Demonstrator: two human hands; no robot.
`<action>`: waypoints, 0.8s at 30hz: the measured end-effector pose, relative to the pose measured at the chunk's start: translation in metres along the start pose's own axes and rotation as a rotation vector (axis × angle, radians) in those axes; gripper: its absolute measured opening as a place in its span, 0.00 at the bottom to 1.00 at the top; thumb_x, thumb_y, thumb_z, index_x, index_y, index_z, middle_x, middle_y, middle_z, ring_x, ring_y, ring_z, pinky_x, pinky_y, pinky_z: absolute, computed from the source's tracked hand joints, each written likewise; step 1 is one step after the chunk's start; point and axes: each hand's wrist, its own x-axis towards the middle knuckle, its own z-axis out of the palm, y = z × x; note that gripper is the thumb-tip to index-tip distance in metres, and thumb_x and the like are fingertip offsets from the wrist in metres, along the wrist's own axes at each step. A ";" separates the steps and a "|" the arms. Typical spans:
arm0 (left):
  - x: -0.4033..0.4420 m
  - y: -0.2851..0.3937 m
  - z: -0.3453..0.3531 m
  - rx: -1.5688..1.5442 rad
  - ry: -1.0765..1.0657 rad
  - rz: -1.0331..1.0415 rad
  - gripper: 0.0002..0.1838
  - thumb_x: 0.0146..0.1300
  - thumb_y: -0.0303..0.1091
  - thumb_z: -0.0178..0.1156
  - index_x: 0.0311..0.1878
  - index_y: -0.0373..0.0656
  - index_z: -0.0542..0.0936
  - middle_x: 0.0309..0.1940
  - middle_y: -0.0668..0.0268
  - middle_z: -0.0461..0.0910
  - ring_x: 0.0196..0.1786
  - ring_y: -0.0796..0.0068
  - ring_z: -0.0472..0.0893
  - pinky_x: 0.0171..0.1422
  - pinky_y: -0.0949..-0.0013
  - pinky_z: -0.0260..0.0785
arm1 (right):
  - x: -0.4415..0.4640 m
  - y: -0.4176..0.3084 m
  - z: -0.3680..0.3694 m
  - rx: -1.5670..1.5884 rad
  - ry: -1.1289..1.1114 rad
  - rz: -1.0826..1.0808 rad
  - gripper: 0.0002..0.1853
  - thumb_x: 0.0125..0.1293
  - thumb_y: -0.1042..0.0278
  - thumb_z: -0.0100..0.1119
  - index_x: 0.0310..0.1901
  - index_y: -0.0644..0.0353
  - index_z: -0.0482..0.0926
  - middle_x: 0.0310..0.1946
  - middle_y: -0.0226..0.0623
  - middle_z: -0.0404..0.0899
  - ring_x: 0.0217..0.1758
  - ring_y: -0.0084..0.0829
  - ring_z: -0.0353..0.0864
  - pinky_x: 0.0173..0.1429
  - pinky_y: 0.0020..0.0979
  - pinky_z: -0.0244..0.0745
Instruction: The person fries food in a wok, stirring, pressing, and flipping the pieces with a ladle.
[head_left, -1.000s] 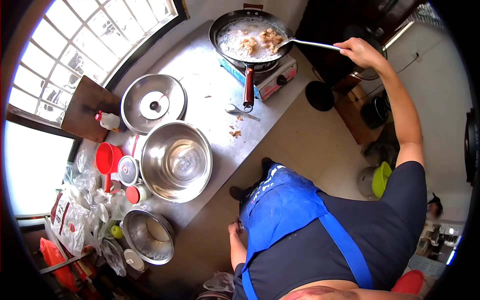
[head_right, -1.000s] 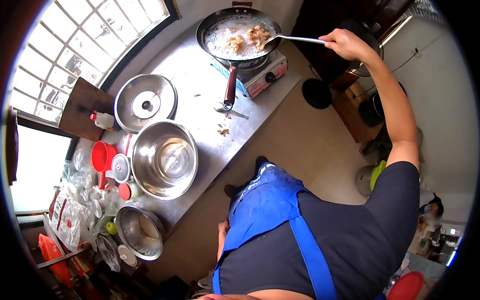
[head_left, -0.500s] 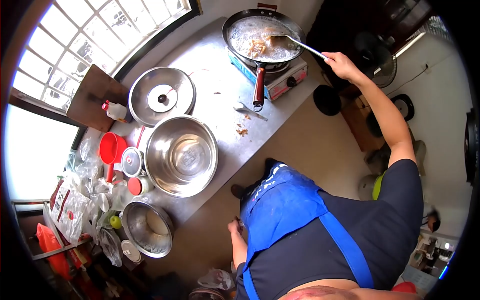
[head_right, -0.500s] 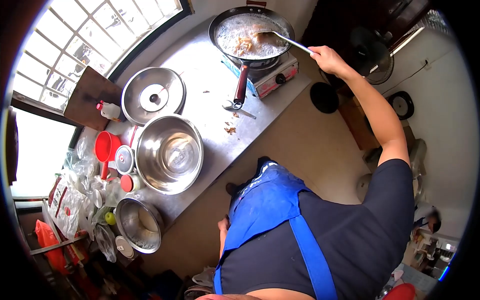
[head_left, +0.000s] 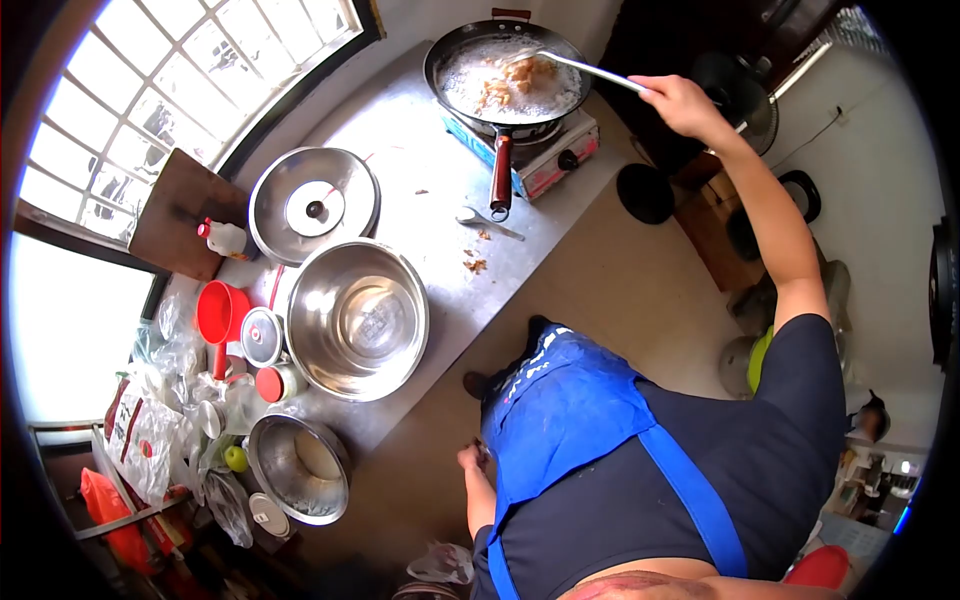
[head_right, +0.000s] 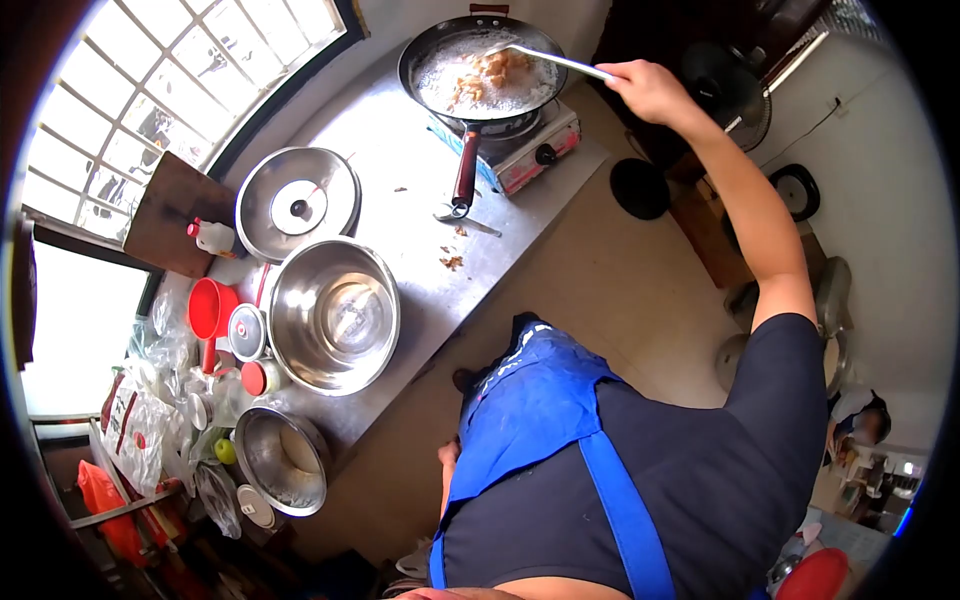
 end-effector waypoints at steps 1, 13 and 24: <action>0.002 0.002 0.001 -0.012 -0.004 -0.003 0.12 0.67 0.37 0.64 0.36 0.36 0.82 0.23 0.61 0.79 0.18 0.69 0.74 0.17 0.64 0.62 | 0.003 -0.004 0.012 -0.048 0.042 -0.012 0.18 0.72 0.59 0.52 0.60 0.48 0.80 0.39 0.45 0.85 0.45 0.46 0.84 0.51 0.42 0.76; -0.024 0.025 -0.012 0.155 -0.077 0.000 0.27 0.62 0.51 0.64 0.49 0.31 0.84 0.49 0.45 0.84 0.56 0.53 0.82 0.61 0.60 0.71 | -0.039 -0.004 0.013 -0.354 0.093 -0.199 0.19 0.70 0.64 0.55 0.61 0.46 0.80 0.24 0.48 0.80 0.27 0.51 0.79 0.36 0.46 0.74; 0.011 0.015 -0.008 0.056 -0.110 0.014 0.19 0.65 0.40 0.64 0.43 0.28 0.84 0.37 0.56 0.86 0.41 0.62 0.83 0.50 0.63 0.74 | -0.054 0.000 -0.023 -0.305 -0.050 -0.030 0.17 0.70 0.66 0.55 0.59 0.50 0.82 0.36 0.48 0.85 0.40 0.50 0.83 0.48 0.44 0.78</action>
